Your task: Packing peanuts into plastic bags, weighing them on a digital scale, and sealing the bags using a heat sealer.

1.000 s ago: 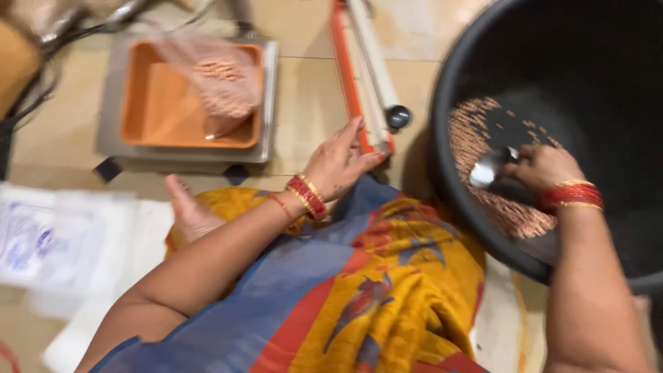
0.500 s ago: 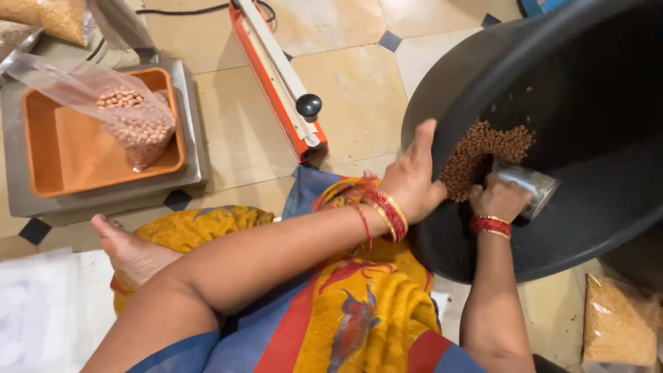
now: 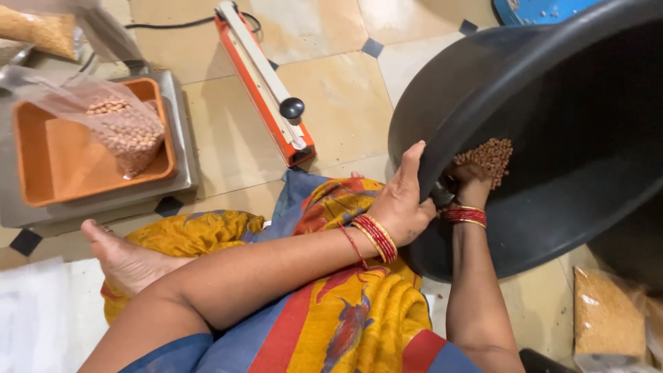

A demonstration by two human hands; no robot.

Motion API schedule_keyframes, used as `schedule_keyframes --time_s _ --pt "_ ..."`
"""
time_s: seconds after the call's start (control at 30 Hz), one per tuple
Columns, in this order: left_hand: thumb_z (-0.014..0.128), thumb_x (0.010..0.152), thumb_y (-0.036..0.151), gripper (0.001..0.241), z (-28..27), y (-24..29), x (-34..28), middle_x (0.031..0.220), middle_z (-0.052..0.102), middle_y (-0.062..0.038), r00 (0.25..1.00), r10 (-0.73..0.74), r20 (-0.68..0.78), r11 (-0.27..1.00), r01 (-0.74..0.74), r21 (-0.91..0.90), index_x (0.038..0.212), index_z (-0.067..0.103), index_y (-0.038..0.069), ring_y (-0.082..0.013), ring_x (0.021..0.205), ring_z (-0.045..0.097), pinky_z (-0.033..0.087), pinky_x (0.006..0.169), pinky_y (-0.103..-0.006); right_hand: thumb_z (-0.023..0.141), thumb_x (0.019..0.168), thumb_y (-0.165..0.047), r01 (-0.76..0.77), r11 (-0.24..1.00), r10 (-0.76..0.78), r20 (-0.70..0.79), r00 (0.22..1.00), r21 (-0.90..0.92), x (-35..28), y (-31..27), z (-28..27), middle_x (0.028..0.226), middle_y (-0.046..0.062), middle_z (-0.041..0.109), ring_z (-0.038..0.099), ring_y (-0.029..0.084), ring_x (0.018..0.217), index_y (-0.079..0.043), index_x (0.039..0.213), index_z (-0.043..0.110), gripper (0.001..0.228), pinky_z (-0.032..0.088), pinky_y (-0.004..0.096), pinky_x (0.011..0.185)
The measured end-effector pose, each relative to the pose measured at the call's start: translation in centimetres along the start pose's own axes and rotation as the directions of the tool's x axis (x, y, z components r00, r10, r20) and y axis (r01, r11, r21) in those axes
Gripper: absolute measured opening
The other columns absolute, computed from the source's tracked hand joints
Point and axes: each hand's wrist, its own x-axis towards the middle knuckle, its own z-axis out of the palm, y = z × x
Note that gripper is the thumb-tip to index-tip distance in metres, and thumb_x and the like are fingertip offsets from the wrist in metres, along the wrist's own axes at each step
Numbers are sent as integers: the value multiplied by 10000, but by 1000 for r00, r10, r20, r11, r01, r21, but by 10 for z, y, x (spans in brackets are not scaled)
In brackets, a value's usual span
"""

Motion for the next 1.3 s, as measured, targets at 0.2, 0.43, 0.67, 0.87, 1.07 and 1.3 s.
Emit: schedule_keyframes --time_s 0.2,0.43,0.67,0.87,1.07,1.3 --pt "687 797 144 969 -37 -32 38 1315 561 -346 969 -231 -90 973 233 3 1558 90 79 -510 1126 621 506 975 -508 678 872 -28 -217 829 175 129 976 515 34 -39 13 641 21 588 472 120 475 -111 688 558 236 357 261 449" --pt "744 883 381 888 -105 -102 35 1349 587 -297 932 -287 -222 936 322 144 1523 255 8 -427 1207 630 485 1036 -460 686 934 -15 -156 798 44 201 979 583 64 -115 38 688 64 615 515 157 539 -77 726 602 233 473 303 597" --pt "671 948 201 465 -267 -60 -55 1374 576 -145 916 -27 -399 590 337 734 1377 545 77 -362 946 693 575 749 -506 659 1001 -50 -70 812 -124 290 949 580 113 -116 25 630 75 537 451 170 514 -118 619 456 438 382 301 578" --pt "665 807 100 369 -397 -107 -81 1275 658 -190 871 197 -449 187 417 890 1175 672 97 -374 789 713 574 588 -486 607 1077 -128 -116 789 -123 340 932 603 108 -121 23 637 89 520 489 200 570 -99 664 476 434 440 336 678" --pt "670 839 243 163 -373 -136 -81 835 731 -187 914 -120 -387 290 405 867 812 772 118 -383 809 720 576 690 -501 621 1105 -97 -216 714 -214 501 839 666 27 -221 89 734 107 585 520 164 644 -64 802 549 313 460 302 761" --pt "617 870 118 125 -339 -129 -101 958 699 -159 921 34 -388 356 351 866 858 731 67 -343 759 732 587 621 -457 706 1024 16 58 948 -274 711 648 313 -89 -311 269 867 35 620 493 81 712 0 928 609 137 397 217 721"
